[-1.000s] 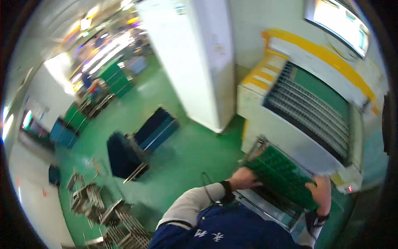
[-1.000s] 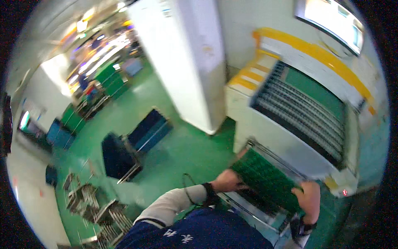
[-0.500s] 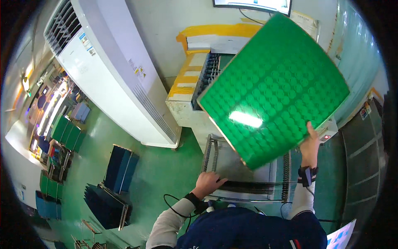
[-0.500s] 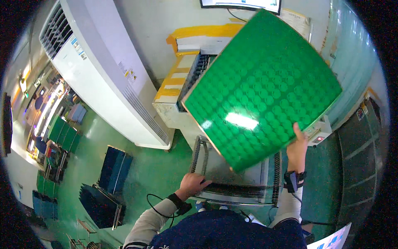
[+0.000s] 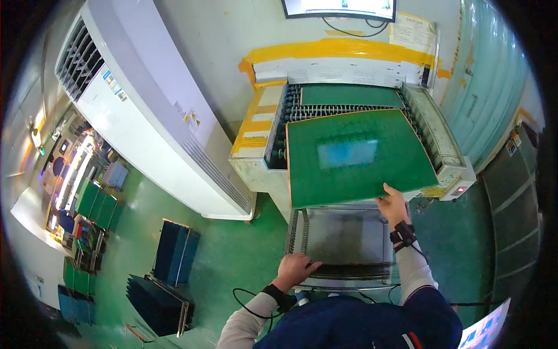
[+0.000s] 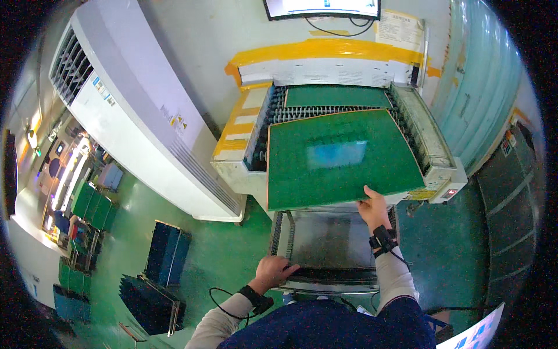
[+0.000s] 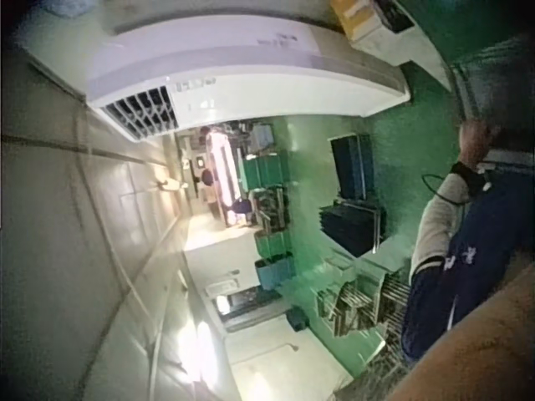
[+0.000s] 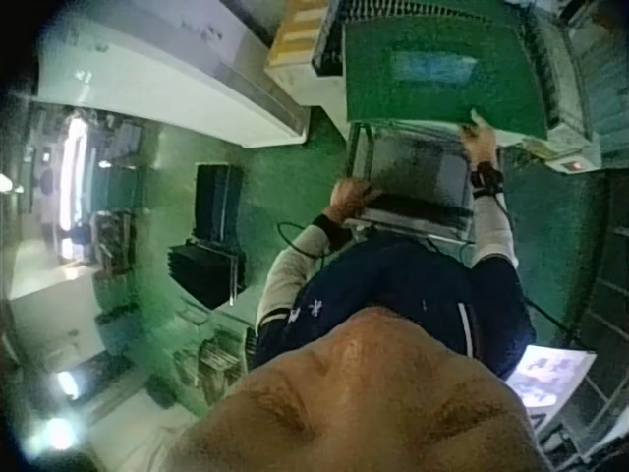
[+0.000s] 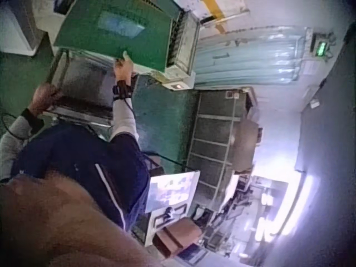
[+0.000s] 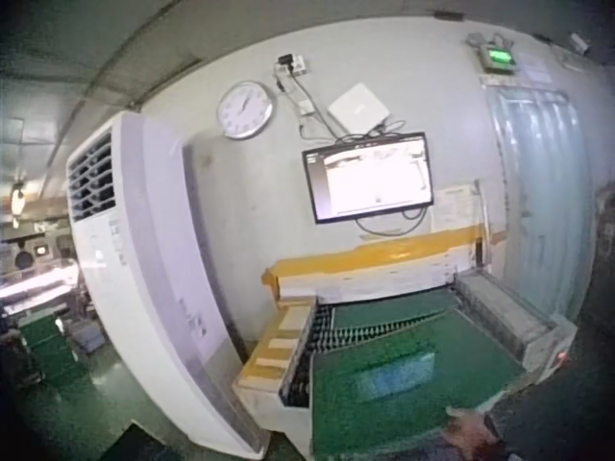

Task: Manually transferring green circuit board panels from a metal storage rack onto the conveyor of a processing machine.

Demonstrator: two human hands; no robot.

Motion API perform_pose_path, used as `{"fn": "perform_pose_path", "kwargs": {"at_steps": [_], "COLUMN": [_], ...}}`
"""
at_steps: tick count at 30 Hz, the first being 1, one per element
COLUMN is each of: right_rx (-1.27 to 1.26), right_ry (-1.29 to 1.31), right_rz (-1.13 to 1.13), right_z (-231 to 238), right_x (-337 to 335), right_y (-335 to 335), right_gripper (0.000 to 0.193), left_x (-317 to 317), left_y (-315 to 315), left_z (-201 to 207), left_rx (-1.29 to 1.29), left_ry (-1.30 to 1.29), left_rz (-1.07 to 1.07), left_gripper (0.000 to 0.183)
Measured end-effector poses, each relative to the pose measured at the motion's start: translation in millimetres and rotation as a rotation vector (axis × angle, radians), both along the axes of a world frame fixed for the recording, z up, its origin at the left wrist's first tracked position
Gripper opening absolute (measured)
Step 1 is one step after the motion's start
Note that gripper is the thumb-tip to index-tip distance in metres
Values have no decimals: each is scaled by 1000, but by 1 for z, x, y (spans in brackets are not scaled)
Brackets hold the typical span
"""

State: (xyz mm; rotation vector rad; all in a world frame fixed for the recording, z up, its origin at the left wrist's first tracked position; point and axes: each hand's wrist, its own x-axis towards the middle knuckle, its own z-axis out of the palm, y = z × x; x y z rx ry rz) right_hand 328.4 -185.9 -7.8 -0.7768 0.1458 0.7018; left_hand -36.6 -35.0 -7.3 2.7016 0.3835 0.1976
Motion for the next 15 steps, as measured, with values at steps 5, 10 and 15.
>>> {"fn": "perform_pose_path", "kwargs": {"at_steps": [5,10,15], "right_rx": [131,39,-74], "right_ry": [35,11,12], "right_rz": [-16,-23,153], "right_z": [-15,-34,-27], "right_x": [5,16,13], "right_y": [21,22,26], "right_gripper": [15,18,22], "left_x": [0,1,2], "left_y": [2,2,3], "left_z": [-5,-14,-14], "left_rx": [-6,2,-11], "left_ry": [57,-19,-52], "left_rz": [10,-19,-16], "left_gripper": [50,49,47]}}
